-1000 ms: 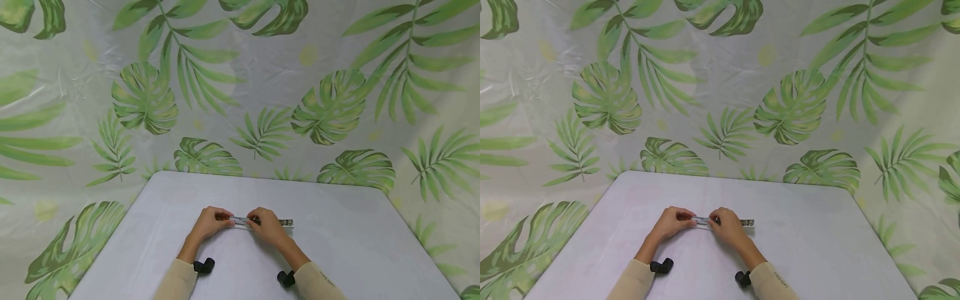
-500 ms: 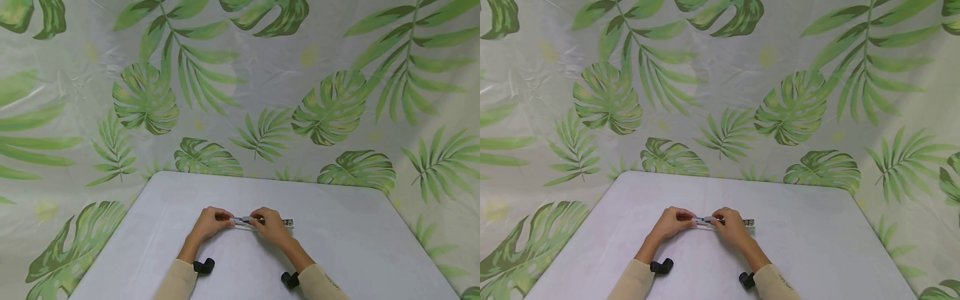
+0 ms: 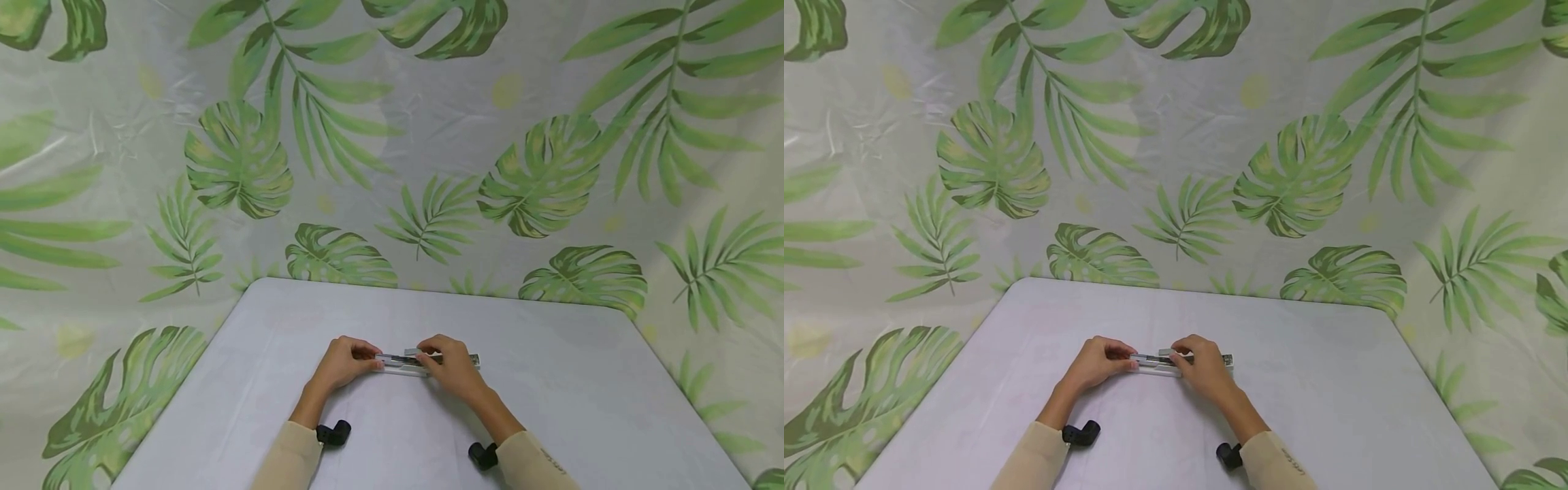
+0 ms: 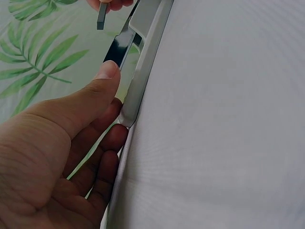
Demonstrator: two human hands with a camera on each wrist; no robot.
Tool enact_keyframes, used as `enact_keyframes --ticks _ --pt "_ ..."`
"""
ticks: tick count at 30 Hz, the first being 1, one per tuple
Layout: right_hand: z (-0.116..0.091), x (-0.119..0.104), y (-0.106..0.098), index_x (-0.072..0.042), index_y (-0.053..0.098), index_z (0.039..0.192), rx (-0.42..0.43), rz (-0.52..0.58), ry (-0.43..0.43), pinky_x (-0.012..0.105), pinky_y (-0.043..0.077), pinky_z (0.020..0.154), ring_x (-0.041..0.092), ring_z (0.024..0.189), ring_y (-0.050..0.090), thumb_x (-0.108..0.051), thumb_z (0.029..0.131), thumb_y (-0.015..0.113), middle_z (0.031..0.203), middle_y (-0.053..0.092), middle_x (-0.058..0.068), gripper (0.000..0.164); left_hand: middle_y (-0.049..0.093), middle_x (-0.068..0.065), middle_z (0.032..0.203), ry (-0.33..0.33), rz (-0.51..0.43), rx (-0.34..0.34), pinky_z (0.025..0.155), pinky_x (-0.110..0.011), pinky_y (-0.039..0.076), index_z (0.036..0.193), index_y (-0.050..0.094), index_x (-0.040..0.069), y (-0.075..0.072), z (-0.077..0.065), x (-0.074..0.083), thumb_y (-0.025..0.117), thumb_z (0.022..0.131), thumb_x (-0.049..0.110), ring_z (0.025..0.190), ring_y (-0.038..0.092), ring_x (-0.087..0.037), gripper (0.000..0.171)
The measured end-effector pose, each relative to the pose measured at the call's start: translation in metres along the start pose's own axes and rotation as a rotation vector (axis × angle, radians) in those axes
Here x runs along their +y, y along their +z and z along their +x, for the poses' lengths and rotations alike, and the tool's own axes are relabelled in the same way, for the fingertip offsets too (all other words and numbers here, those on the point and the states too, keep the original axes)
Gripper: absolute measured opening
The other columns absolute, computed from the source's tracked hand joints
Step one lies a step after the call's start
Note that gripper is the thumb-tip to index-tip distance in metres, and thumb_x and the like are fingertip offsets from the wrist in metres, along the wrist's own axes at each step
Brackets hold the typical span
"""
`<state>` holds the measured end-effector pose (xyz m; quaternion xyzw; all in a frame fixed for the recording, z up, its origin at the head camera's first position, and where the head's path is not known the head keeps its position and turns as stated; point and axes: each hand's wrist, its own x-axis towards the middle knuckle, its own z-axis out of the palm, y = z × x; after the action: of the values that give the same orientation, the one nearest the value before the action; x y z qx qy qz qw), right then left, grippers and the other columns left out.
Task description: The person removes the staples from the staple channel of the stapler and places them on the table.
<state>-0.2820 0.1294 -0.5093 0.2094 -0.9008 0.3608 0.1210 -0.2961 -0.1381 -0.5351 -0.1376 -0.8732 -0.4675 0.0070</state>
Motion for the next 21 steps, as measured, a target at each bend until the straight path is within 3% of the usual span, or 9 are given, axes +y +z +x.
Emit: enact_keyframes --ticks 10,21 --pt "-0.006 0.010 -0.016 -0.013 0.078 0.107 0.034 0.006 -0.056 0.044 0.059 0.085 0.019 0.096 0.071 -0.015 0.091 0.080 0.101 0.076 -0.001 0.016 0.076 0.010 0.088 0.000 0.011 -0.005 0.073 -0.029 0.052 0.097 0.082 0.025 0.000 -0.002 0.000 0.088 0.082 0.037 0.078 0.066 -0.008 0.020" --pt "-0.009 0.018 -0.042 -0.013 0.078 0.111 0.050 0.020 -0.055 0.048 0.059 0.082 0.019 0.098 0.070 -0.020 0.094 0.077 0.105 0.075 -0.001 0.018 0.076 0.011 0.087 -0.009 0.005 -0.006 0.073 -0.027 0.052 0.096 0.082 0.026 0.001 -0.001 -0.001 0.089 0.082 0.037 0.078 0.066 -0.008 0.019"
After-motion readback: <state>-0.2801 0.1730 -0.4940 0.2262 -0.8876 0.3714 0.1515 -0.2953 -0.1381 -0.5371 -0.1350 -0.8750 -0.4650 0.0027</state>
